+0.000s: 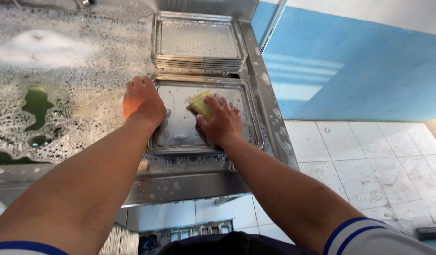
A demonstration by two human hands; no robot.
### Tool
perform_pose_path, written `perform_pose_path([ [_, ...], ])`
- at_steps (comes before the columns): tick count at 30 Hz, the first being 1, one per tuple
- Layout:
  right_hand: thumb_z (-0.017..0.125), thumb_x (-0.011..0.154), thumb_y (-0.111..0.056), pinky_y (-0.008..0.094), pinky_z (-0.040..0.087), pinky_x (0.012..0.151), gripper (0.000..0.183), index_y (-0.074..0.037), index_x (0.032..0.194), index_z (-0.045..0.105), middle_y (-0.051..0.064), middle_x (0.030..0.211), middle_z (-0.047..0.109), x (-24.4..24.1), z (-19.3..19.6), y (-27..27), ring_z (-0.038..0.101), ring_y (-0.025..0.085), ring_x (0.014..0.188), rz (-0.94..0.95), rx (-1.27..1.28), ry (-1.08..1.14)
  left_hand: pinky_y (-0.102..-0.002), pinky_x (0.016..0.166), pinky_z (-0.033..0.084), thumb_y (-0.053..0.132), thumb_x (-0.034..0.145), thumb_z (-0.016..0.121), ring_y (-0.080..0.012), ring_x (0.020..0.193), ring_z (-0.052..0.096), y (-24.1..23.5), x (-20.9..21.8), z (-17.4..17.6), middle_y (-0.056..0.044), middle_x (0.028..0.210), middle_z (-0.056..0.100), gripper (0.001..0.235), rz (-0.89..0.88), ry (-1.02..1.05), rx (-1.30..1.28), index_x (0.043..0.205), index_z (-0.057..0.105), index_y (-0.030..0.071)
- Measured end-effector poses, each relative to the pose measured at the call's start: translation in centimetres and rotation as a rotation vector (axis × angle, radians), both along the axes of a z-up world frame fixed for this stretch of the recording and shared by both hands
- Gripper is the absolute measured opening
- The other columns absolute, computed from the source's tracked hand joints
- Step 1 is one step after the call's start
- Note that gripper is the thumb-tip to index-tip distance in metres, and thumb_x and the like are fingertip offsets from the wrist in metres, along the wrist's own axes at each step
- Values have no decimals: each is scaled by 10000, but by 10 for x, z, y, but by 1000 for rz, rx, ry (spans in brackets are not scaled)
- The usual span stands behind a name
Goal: The person scrubs multiple stainless steel trays with a yellow sponge in a soapy sink, rinses them under running water, and stacks the cleaned trays on the sink's side ledge.
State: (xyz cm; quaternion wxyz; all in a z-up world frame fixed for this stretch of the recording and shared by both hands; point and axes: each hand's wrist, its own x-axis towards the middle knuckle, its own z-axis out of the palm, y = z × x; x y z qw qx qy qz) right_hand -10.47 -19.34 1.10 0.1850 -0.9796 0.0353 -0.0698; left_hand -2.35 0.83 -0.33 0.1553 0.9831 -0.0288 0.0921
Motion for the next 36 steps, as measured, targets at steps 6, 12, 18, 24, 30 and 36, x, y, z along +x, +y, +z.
perform_pose_path([
  [6, 679, 840, -385, 522, 270, 1170, 544, -224, 1349, 578, 127, 1465, 520, -8, -7, -4, 486, 351, 1356, -22, 35, -95, -456, 1000, 491, 187, 849, 753, -362, 1320, 436, 3, -27, 3, -186, 1373, 453, 557, -3, 45, -73, 1292, 491, -27],
  [12, 686, 843, -369, 505, 292, 1177, 534, -223, 1345, 581, 118, 1460, 535, -8, -5, -7, 477, 351, 1379, -7, 36, -117, -461, 975, 515, 175, 864, 764, -363, 1292, 467, 7, -39, 0, -188, 1356, 468, 527, -3, 17, -60, 1279, 514, -31],
  [18, 693, 831, -376, 503, 291, 1173, 566, -238, 1368, 580, 133, 1484, 505, -8, -3, -12, 456, 348, 1379, -17, 57, -116, -469, 963, 508, 209, 856, 779, -373, 1279, 470, 7, -41, 7, -196, 1339, 461, 573, -13, 24, -88, 1284, 498, -49],
  [24, 683, 820, -377, 497, 284, 1171, 574, -233, 1368, 588, 121, 1492, 499, -12, 1, -12, 444, 327, 1393, -28, 50, -86, -465, 998, 494, 213, 853, 778, -368, 1305, 462, 1, -60, 34, -195, 1346, 464, 557, 3, 26, -81, 1273, 509, -33],
  [30, 672, 811, -389, 497, 276, 1164, 589, -228, 1373, 597, 118, 1504, 491, -13, 9, -7, 428, 325, 1402, -24, 47, -101, -457, 1007, 492, 235, 831, 790, -361, 1302, 458, -2, -74, 63, -197, 1359, 449, 603, 6, 84, -94, 1278, 491, -38],
  [36, 682, 806, -395, 509, 265, 1164, 598, -214, 1372, 607, 109, 1496, 498, -8, 3, -9, 430, 298, 1412, -39, 39, -89, -440, 1010, 504, 207, 827, 788, -339, 1301, 473, 1, -67, 53, -172, 1365, 457, 585, 20, 128, -95, 1283, 493, -11],
])
